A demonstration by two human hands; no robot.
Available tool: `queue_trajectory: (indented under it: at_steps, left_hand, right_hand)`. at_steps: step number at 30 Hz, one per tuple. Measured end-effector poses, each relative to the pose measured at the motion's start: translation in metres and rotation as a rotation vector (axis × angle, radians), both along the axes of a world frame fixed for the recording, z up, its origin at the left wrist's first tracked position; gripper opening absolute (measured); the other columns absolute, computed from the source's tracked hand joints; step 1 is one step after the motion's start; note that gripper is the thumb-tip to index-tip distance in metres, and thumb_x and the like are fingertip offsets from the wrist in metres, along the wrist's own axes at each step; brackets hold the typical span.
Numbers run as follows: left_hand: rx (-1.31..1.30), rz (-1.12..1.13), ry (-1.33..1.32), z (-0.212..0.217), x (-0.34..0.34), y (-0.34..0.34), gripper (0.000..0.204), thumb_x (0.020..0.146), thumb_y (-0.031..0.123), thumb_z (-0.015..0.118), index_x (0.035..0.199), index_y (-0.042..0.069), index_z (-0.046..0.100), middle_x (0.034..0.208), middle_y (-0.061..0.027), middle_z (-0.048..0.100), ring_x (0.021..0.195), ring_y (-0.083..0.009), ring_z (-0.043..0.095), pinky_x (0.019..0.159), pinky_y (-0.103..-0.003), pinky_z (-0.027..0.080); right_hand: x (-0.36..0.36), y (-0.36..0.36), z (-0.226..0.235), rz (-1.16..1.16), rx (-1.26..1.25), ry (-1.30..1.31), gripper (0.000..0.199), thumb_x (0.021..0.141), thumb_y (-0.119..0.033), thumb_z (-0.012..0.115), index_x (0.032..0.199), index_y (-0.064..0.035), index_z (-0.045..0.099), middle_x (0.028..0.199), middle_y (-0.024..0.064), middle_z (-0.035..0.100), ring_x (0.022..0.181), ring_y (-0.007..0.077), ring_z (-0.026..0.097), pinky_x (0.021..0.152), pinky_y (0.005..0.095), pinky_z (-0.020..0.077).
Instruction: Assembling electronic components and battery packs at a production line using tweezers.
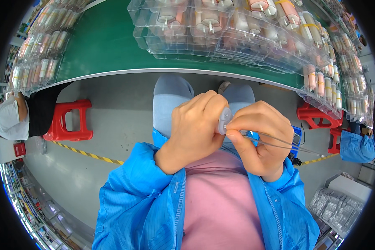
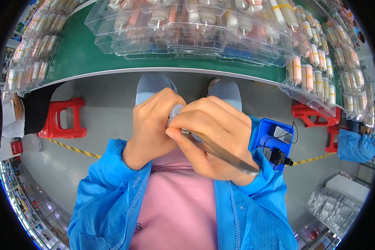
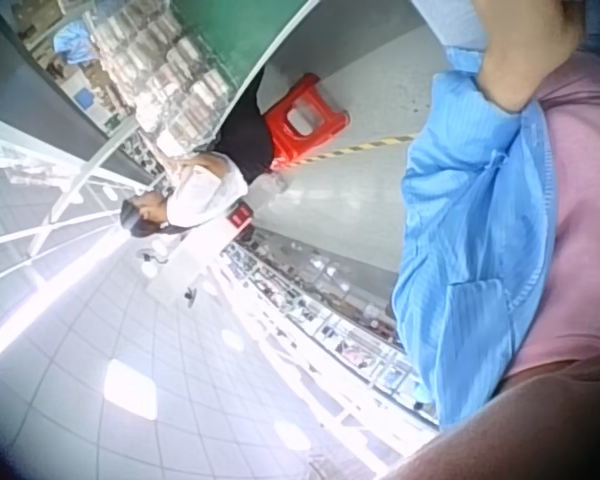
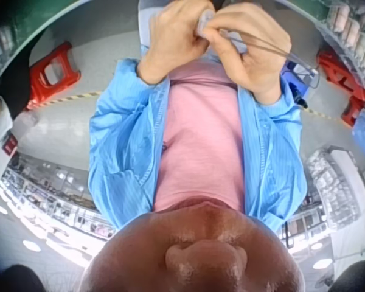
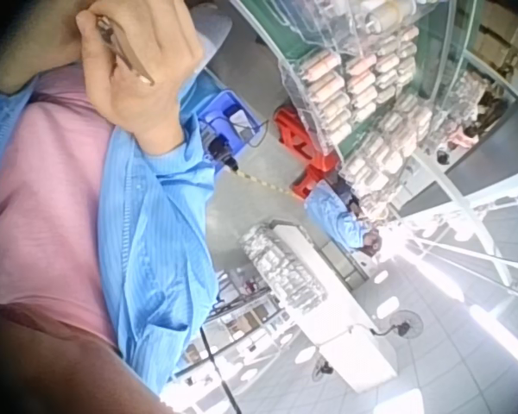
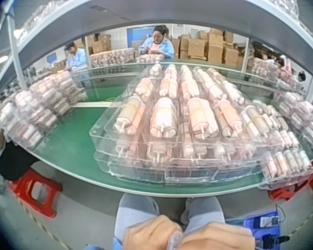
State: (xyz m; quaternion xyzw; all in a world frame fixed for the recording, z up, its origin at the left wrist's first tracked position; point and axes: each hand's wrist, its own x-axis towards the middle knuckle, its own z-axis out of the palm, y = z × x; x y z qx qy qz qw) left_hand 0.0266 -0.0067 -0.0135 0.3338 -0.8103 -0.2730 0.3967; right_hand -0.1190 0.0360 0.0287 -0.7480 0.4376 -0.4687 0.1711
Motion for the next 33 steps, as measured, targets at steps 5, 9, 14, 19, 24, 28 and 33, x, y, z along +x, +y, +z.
queue_trajectory:
  at_steps: [5,9,14,19,24,28,33]
  left_hand:
    - [0.194,-0.103,0.3,-0.004,-0.003,0.001,0.023,0.06,-0.002,0.068,0.074,0.005,0.052,0.069,-0.0097,0.052,0.059,-0.0287,0.054,0.05,-0.034,0.041]
    - [0.241,-0.089,0.364,-0.004,-0.004,0.002,0.023,0.06,-0.003,0.069,0.073,0.003,0.052,0.068,-0.01,0.052,0.058,-0.0283,0.054,0.05,-0.033,0.041]
    - [0.216,-0.096,0.38,-0.006,-0.005,0.002,0.024,0.058,-0.003,0.07,0.073,0.003,0.052,0.067,-0.0099,0.051,0.058,-0.0283,0.053,0.049,-0.034,0.04]
    - [0.188,-0.077,0.369,-0.008,-0.007,0.004,0.024,0.058,-0.002,0.069,0.073,0.003,0.052,0.066,-0.01,0.051,0.057,-0.0285,0.053,0.049,-0.035,0.04]
    - [0.144,-0.098,0.335,-0.013,-0.004,0.002,0.024,0.059,-0.003,0.069,0.077,0.003,0.054,0.07,-0.0086,0.055,0.059,-0.0205,0.054,0.051,-0.029,0.04]
    - [0.125,-0.103,0.308,-0.013,-0.003,0.002,0.025,0.059,-0.003,0.069,0.079,0.002,0.055,0.072,-0.008,0.057,0.059,-0.0166,0.054,0.052,-0.026,0.041]
    - [0.145,-0.067,0.326,-0.01,-0.005,0.004,0.024,0.058,-0.002,0.069,0.075,0.003,0.053,0.068,-0.0092,0.053,0.059,-0.0246,0.054,0.05,-0.032,0.041]
  right_hand:
    - [-0.005,0.004,-0.013,-0.038,0.069,-0.511,0.013,0.076,-0.005,0.068,0.087,0.0013,0.064,0.082,0.0134,0.063,0.072,0.0189,0.059,0.063,0.0275,0.0456]
    - [-0.003,0.007,-0.016,-0.022,0.119,-0.625,0.015,0.079,-0.007,0.066,0.091,0.003,0.064,0.087,0.0151,0.063,0.078,0.0188,0.057,0.069,0.0278,0.0456]
    - [0.002,0.004,-0.021,-0.008,0.091,-0.617,0.016,0.077,-0.005,0.068,0.09,0.0027,0.064,0.088,0.0155,0.064,0.08,0.019,0.059,0.07,0.0279,0.0464]
    - [0.004,0.002,-0.022,-0.01,0.08,-0.569,0.014,0.076,-0.004,0.068,0.089,0.0012,0.065,0.086,0.014,0.065,0.077,0.0186,0.06,0.066,0.0272,0.047]
    - [0.004,0.001,-0.022,-0.018,0.053,-0.517,0.014,0.075,-0.002,0.069,0.089,0.0001,0.065,0.085,0.0134,0.065,0.074,0.0182,0.061,0.063,0.0263,0.047]
    - [0.003,0.0,-0.022,-0.016,0.031,-0.475,0.014,0.075,-0.002,0.069,0.089,-0.0003,0.065,0.085,0.0135,0.065,0.072,0.0185,0.061,0.063,0.0265,0.0471]
    - [0.002,-0.001,-0.02,-0.013,0.034,-0.404,0.015,0.075,-0.002,0.07,0.088,-0.0011,0.065,0.084,0.0128,0.065,0.071,0.0189,0.061,0.061,0.0268,0.0472]
